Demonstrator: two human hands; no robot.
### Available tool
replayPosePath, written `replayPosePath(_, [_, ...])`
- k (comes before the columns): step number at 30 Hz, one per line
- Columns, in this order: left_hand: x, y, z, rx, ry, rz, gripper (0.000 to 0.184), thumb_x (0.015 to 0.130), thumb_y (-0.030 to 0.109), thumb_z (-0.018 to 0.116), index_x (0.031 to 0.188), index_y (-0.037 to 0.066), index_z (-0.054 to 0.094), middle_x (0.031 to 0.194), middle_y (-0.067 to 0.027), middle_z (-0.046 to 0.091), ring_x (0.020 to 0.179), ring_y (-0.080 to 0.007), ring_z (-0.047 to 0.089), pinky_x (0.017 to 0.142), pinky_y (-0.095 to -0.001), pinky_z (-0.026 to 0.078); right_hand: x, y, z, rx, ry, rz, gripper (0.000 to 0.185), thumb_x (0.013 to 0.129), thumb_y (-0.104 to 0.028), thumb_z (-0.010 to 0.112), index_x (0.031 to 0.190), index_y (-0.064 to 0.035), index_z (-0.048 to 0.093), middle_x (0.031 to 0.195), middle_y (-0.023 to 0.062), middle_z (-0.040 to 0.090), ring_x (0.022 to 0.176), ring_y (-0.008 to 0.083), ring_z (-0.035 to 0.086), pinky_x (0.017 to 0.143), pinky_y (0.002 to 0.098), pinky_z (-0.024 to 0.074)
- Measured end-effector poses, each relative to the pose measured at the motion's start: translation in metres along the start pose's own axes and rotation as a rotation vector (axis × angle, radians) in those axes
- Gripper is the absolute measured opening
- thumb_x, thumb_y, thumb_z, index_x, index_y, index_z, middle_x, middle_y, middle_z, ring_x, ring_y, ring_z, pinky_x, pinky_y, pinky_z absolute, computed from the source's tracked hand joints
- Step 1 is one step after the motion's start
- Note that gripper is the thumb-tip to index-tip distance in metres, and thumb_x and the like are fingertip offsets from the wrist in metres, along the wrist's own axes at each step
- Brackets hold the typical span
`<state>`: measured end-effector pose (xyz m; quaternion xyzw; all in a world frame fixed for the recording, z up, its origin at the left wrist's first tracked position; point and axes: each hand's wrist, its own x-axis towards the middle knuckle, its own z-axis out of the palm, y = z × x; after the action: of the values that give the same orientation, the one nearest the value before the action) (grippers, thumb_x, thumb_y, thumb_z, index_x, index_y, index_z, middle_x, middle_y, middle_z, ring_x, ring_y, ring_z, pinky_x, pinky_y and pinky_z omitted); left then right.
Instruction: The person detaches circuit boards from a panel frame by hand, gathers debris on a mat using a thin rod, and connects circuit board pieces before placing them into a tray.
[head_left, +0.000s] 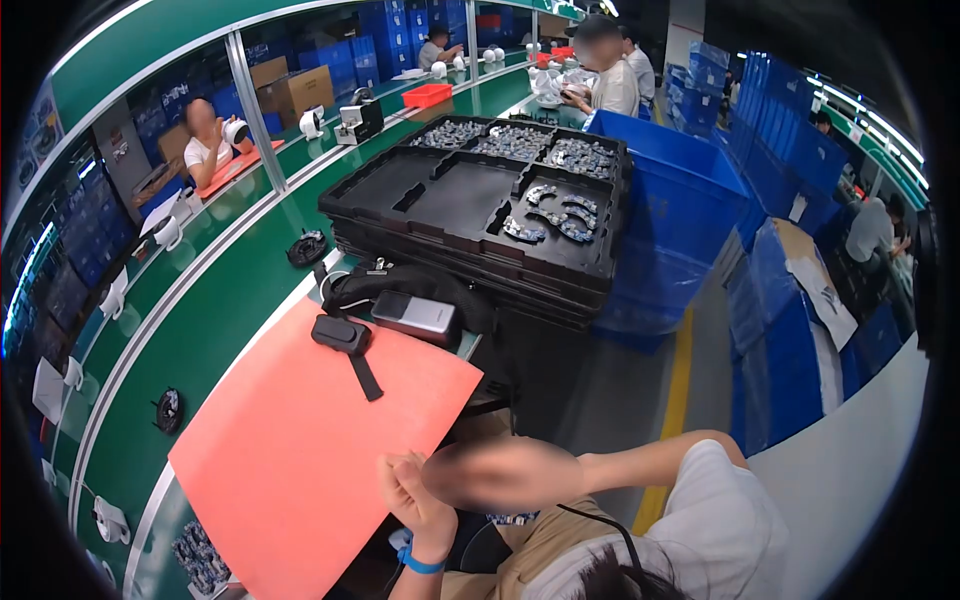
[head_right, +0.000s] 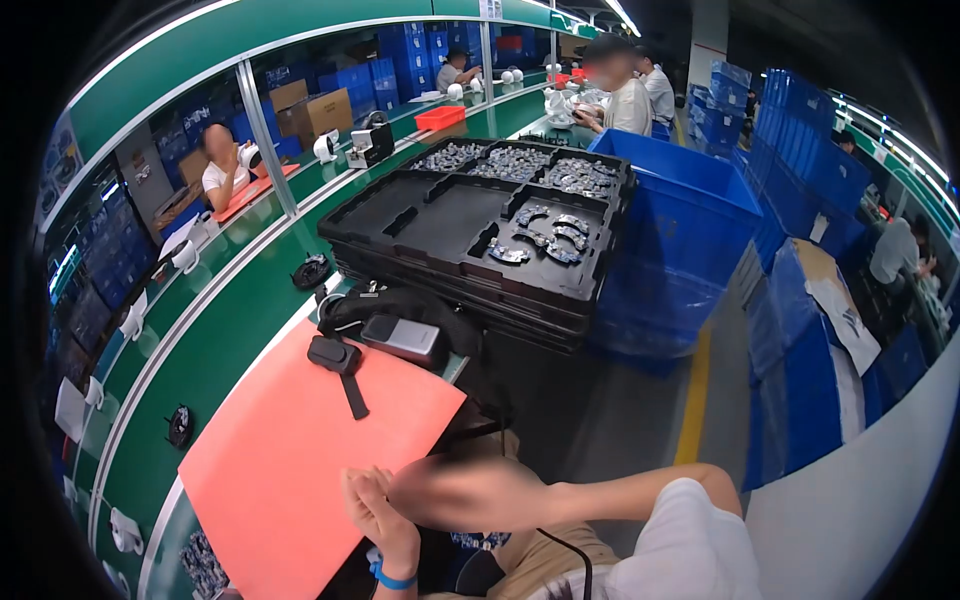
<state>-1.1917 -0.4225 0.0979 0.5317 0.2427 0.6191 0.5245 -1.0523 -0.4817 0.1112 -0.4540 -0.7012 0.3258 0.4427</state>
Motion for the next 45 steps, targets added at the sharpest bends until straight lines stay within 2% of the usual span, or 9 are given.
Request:
replayPosePath(8, [0.026, -0.015, 0.011, -0.003, -0.167, -0.055, 0.031, 0.102, 0.033, 0.038, 0.089, 0.006, 0.039, 0.079, -0.0040, 0.041, 0.065, -0.0095, 0.042, 0.053, -0.0215, 0.036, 0.020, -0.008, -0.112, -0.257, 0.304, -0.039, 0.009, 0.084, -0.011, 0.069, 0.085, -0.0019, 0.068, 0.077, 0.0068, 0.068, 0.066, 0.0121, 0.066, 0.057, 0.0239, 0.0511])
replayPosePath(11, [0.039, -0.032, -0.020, 0.532, -0.114, -0.026, 0.014, 0.098, 0.017, 0.041, 0.095, 0.004, 0.044, 0.086, -0.0046, 0.047, 0.073, -0.0108, 0.044, 0.065, -0.0238, 0.039, 0.040, 0.001, -0.204, -0.343, 0.578, 0.106, 0.016, 0.087, -0.015, 0.065, 0.084, -0.0004, 0.067, 0.078, 0.0007, 0.065, 0.073, 0.0059, 0.057, 0.066, 0.0229, 0.0470])
replayPosePath(14, [0.052, -0.037, -0.039, 0.763, -0.075, -0.007, 0.012, 0.096, 0.015, 0.046, 0.095, 0.003, 0.045, 0.085, -0.0042, 0.046, 0.077, -0.0118, 0.046, 0.067, -0.0257, 0.040, 0.064, 0.040, -0.305, -0.531, 0.576, 0.191, 0.021, 0.087, -0.020, 0.065, 0.089, 0.0000, 0.069, 0.077, -0.0002, 0.065, 0.070, 0.0049, 0.055, 0.063, 0.0216, 0.0445])
replayPosePath(15, [0.054, -0.050, -0.053, 0.807, -0.052, -0.077, 0.014, 0.090, 0.010, 0.053, 0.096, -0.001, 0.048, 0.094, -0.0114, 0.048, 0.088, -0.0226, 0.047, 0.079, -0.0347, 0.040, 0.072, 0.059, -0.337, -0.567, 0.551, 0.250, 0.022, 0.086, -0.021, 0.066, 0.090, -0.0001, 0.069, 0.075, 0.0002, 0.065, 0.069, 0.0050, 0.055, 0.063, 0.0215, 0.0442])
replayPosePath(18, [0.052, -0.058, -0.053, 1.078, -0.143, 0.043, 0.019, 0.087, 0.010, 0.056, 0.099, -0.003, 0.050, 0.100, -0.0149, 0.047, 0.095, -0.0289, 0.045, 0.082, -0.0385, 0.040, 0.094, 0.097, -0.394, -0.693, 0.552, 0.416, 0.025, 0.084, -0.024, 0.068, 0.089, -0.0002, 0.070, 0.072, 0.0014, 0.065, 0.067, 0.0063, 0.055, 0.062, 0.0225, 0.0441])
replayPosePath(20, [0.053, -0.060, -0.048, 1.125, -0.174, 0.057, 0.020, 0.085, 0.009, 0.057, 0.100, -0.003, 0.051, 0.101, -0.0157, 0.046, 0.096, -0.0306, 0.044, 0.083, -0.0401, 0.040, 0.105, 0.127, -0.423, -0.752, 0.486, 0.411, 0.030, 0.077, -0.031, 0.073, 0.086, -0.0030, 0.073, 0.072, 0.0078, 0.067, 0.068, 0.0143, 0.061, 0.066, 0.0300, 0.0480])
replayPosePath(30, [0.065, -0.072, -0.037, 1.189, -0.215, 0.041, 0.019, 0.085, 0.007, 0.058, 0.100, -0.002, 0.050, 0.103, -0.0156, 0.046, 0.101, -0.0320, 0.043, 0.088, -0.0408, 0.038, 0.121, 0.120, -0.419, -0.999, 0.480, 0.476, 0.026, 0.076, -0.028, 0.072, 0.087, -0.0044, 0.072, 0.073, 0.0063, 0.068, 0.067, 0.0144, 0.062, 0.066, 0.0295, 0.0494])
replayPosePath(33, [0.066, -0.069, -0.036, 1.193, -0.216, 0.050, 0.018, 0.085, 0.007, 0.058, 0.099, -0.002, 0.050, 0.103, -0.0156, 0.046, 0.101, -0.0317, 0.043, 0.088, -0.0406, 0.038, 0.121, 0.096, -0.401, -0.903, 0.138, 0.485, 0.019, 0.077, -0.021, 0.070, 0.088, -0.0052, 0.073, 0.077, 0.0077, 0.070, 0.070, 0.0145, 0.065, 0.068, 0.0278, 0.0501])
replayPosePath(45, [0.063, -0.051, -0.047, 1.175, -0.202, 0.051, 0.017, 0.083, 0.008, 0.059, 0.096, -0.001, 0.054, 0.100, -0.0162, 0.048, 0.098, -0.0326, 0.044, 0.083, -0.0416, 0.040, 0.159, 0.123, -0.402, -1.187, 0.093, 0.644, 0.020, 0.065, -0.020, 0.078, 0.081, -0.0070, 0.073, 0.080, 0.0101, 0.071, 0.076, 0.0230, 0.068, 0.071, 0.0343, 0.0532])
